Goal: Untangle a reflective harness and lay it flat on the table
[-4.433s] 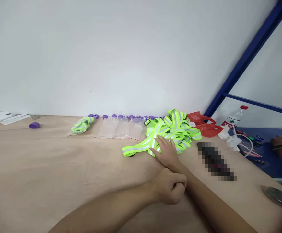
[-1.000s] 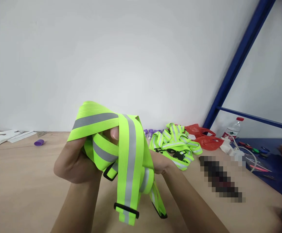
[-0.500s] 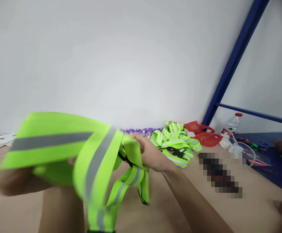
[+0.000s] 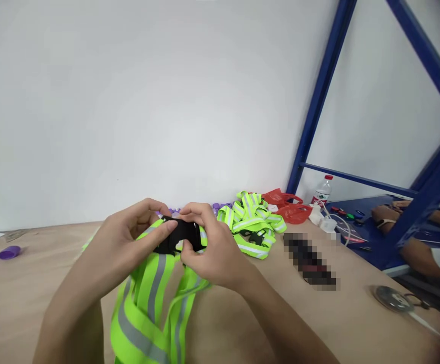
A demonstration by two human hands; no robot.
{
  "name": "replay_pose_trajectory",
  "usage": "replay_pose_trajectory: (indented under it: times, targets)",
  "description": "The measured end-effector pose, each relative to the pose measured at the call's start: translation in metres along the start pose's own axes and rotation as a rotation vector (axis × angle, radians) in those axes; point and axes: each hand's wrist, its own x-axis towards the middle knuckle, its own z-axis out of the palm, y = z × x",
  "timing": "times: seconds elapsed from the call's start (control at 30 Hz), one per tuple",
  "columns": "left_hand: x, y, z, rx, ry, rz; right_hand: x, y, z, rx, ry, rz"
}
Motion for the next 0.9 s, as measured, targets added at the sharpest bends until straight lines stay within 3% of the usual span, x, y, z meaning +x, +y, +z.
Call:
replay_pose_trajectory:
  times: [0.1, 0.2, 0.33, 0.53, 0.63, 0.77, 0.9]
  targets:
    - [-0.004, 0.008, -0.001, 0.168, -0.098, -0.087, -0.003, -0.003, -0.002, -0.064, -0.015, -0.072]
    - [-0.007, 0.019, -0.004, 0.235, -0.111, -0.123, -0.004, -0.001, -0.002, -0.099, -0.045, -0.109]
    - [-0.009, 0.026, -0.003, 0.246, -0.045, -0.063, -0.003, -0.003, -0.004, -0.169, -0.045, -0.139]
    - [-0.014, 0.032, 0.005, 0.293, 0.115, 0.071, -0.001, -0.014, -0.01, -0.435, 0.065, -0.171]
    - [-0.015, 0.033, 0.008, 0.345, 0.108, 0.115, 0.0, -0.014, -0.011, -0.514, 0.103, -0.251]
    - [-0.016, 0.033, 0.005, 0.367, 0.066, 0.105, 0.0, -0.016, -0.013, -0.528, 0.129, -0.293]
    - [-0.019, 0.033, -0.002, 0.267, 0.168, 0.073, 0.0, -0.016, -0.018, -0.446, 0.199, -0.281]
